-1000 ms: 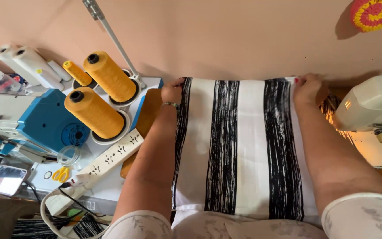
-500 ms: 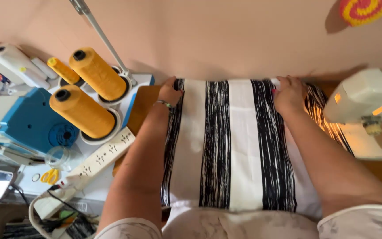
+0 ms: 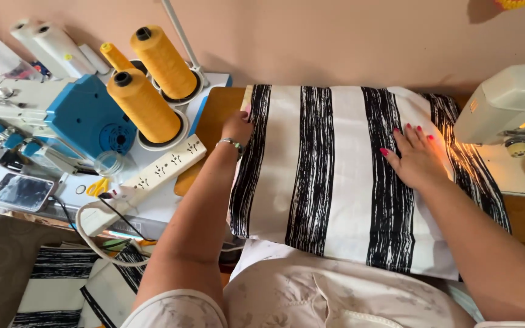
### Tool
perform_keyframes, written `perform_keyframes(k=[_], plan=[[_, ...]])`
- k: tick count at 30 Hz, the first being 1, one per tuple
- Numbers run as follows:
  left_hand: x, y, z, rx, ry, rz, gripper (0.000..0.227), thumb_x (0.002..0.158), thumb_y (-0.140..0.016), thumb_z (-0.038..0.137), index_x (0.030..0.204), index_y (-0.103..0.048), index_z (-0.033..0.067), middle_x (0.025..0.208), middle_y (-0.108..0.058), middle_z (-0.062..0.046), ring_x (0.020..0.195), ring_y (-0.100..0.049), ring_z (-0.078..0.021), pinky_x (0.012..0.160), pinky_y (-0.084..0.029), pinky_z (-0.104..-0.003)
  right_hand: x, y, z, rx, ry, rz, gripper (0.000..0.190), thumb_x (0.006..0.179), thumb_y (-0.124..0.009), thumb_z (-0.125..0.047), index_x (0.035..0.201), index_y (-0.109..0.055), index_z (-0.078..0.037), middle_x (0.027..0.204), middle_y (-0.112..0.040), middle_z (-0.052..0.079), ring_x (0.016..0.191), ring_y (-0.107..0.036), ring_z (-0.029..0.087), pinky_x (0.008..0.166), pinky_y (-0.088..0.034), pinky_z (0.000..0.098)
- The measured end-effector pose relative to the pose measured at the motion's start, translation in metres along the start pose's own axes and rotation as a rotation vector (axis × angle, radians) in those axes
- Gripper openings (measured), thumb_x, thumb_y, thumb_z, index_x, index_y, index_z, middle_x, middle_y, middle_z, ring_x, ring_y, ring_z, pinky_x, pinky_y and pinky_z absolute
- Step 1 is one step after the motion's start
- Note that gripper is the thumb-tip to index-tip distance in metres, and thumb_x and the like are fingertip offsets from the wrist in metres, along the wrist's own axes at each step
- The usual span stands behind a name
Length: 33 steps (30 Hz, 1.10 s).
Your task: Ironing a piece of black and white striped fabric on a workbench next to sewing machines
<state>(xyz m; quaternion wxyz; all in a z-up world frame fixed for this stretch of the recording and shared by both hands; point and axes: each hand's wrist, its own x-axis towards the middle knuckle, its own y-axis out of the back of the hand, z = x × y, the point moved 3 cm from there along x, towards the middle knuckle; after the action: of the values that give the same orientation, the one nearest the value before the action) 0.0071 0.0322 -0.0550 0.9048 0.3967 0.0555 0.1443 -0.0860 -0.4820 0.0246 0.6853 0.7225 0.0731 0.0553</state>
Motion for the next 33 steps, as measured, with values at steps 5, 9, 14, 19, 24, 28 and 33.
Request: perform_keyframes(k=[5, 9, 14, 19, 24, 28, 33], plan=[[-0.018, 0.009, 0.008, -0.028, 0.041, -0.012, 0.056, 0.085, -0.069, 0.036, 0.137, -0.063, 0.0181, 0.113, -0.077, -0.005, 0.12, -0.067, -0.0223, 0.106, -0.055, -0.04, -0.008, 0.004, -0.004, -0.008, -0.022, -0.056, 0.078, 0.106, -0.02, -0.071, 0.166, -0.026, -0.022, 0.174, -0.017, 0.011, 0.161, -0.011, 0.028, 0.129, -0.01, 0.0474], [-0.06, 0.022, 0.021, -0.076, -0.045, -0.026, 0.054, 0.087, -0.068, 0.032, 0.138, -0.063, 0.0143, 0.118, -0.075, -0.011, 0.119, -0.067, -0.0312, 0.104, -0.054, -0.048, -0.047, 0.02, -0.021, 0.085, 0.172, 0.272, 0.065, 0.104, -0.043, -0.053, 0.154, -0.047, -0.012, 0.158, -0.041, 0.022, 0.149, -0.034, 0.04, 0.123, -0.026, 0.0537], [-0.169, 0.074, 0.054, -0.114, -0.157, -0.062, 0.045, 0.085, -0.057, 0.019, 0.129, -0.062, 0.017, 0.114, -0.074, -0.02, 0.105, -0.067, -0.0442, 0.088, -0.049, -0.048, -0.167, 0.064, -0.01, 0.406, 0.354, 0.462, 0.041, 0.096, -0.062, -0.01, 0.137, -0.066, -0.006, 0.142, -0.065, 0.016, 0.133, -0.06, 0.034, 0.112, -0.045, 0.0461], [-0.247, 0.097, 0.052, 0.033, -0.164, -0.013, 0.058, 0.092, -0.058, 0.022, 0.144, -0.051, -0.0029, 0.105, -0.071, -0.027, 0.096, -0.066, -0.0476, 0.076, -0.05, -0.056, -0.298, -0.011, 0.168, 0.463, -0.288, 0.934, 0.021, 0.132, -0.053, 0.002, 0.148, -0.061, 0.012, 0.142, -0.064, 0.031, 0.127, -0.059, 0.046, 0.115, -0.041, 0.0502], [-0.257, 0.08, 0.025, 0.174, -0.157, 0.071, 0.054, 0.096, -0.052, 0.024, 0.147, -0.052, 0.0047, 0.111, -0.066, -0.031, 0.097, -0.063, -0.051, 0.082, -0.049, -0.061, -0.302, 0.026, 0.181, 0.677, -0.416, 0.857, 0.035, 0.124, -0.051, -0.017, 0.153, -0.05, 0.002, 0.151, -0.053, 0.023, 0.137, -0.048, 0.038, 0.118, -0.031, 0.0486], [-0.262, 0.084, 0.036, 0.248, -0.196, 0.072, 0.044, 0.095, -0.052, 0.021, 0.136, -0.059, 0.0086, 0.11, -0.069, -0.024, 0.105, -0.063, -0.0456, 0.083, -0.051, -0.061, -0.298, 0.059, 0.182, 0.977, -0.521, 0.761, 0.057, 0.114, -0.048, -0.04, 0.16, -0.035, -0.009, 0.162, -0.038, 0.013, 0.149, -0.033, 0.029, 0.12, -0.019, 0.0479], [-0.266, 0.086, 0.044, 0.249, -0.169, 0.049, 0.044, 0.097, -0.051, 0.021, 0.138, -0.057, 0.0077, 0.114, -0.068, -0.025, 0.104, -0.063, -0.0444, 0.08, -0.053, -0.06, -0.278, 0.025, 0.235, 0.902, -0.234, 1.069, 0.034, 0.122, -0.061, -0.009, 0.151, -0.049, 0.006, 0.149, -0.053, 0.024, 0.135, -0.053, 0.032, 0.116, -0.043, 0.0447]])
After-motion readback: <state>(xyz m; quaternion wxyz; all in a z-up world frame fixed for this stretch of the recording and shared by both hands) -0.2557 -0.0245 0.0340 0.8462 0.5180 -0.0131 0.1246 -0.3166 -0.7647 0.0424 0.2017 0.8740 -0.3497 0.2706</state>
